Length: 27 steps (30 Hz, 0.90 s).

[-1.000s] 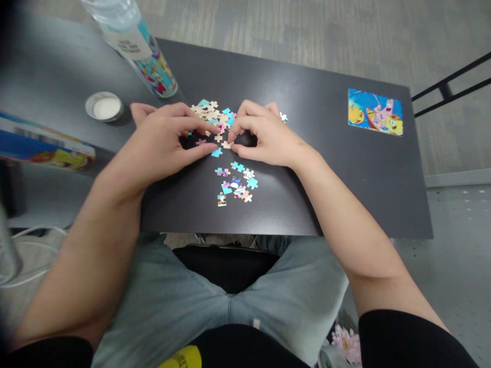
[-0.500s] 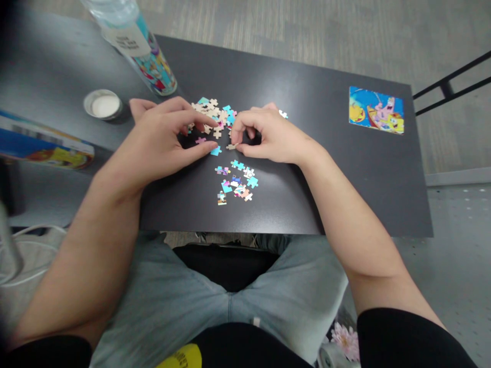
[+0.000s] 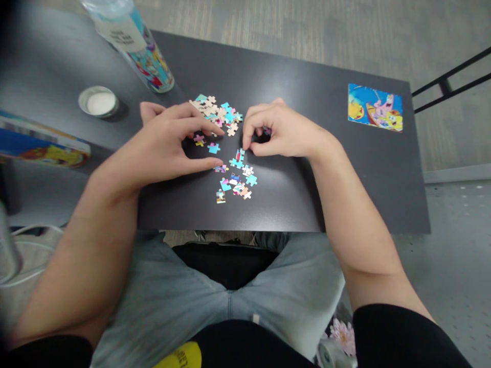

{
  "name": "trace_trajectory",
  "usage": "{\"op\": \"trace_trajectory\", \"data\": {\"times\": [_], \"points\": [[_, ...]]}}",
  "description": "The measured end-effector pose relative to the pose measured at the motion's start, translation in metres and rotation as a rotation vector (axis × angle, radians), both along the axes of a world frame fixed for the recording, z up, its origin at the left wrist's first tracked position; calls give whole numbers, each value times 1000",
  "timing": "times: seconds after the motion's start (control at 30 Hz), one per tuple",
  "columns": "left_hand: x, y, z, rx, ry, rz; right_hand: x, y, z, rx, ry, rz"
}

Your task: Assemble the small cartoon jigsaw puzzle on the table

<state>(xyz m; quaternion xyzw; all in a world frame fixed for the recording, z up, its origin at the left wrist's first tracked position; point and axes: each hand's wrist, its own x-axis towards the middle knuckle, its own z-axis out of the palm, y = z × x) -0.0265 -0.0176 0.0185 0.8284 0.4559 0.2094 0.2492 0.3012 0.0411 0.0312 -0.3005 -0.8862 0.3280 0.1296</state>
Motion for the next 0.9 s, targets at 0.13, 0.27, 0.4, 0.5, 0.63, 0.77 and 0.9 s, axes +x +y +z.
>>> {"op": "trace_trajectory", "data": {"times": [0.13, 0.27, 0.4, 0.5, 0.63, 0.77, 0.9], "points": [[0, 0, 1, -3, 0, 4, 0, -1, -4, 23, -24, -37], [-1, -1, 3, -3, 1, -3, 1, 0, -11, 75, -25, -3], [6, -4, 5, 20, 12, 35, 6, 2, -14, 82, -23, -53], [17, -8, 4, 33, 22, 59, 11, 5, -17, 65, -28, -90], [29, -13, 1, 41, 40, 49, 18, 8, -18, 76, -6, -110], [28, -9, -1, 12, 65, 51, 18, 8, -12, 108, -33, -143], [21, -5, -3, 21, 31, 73, 12, 5, -13, 94, -85, -125]]}}
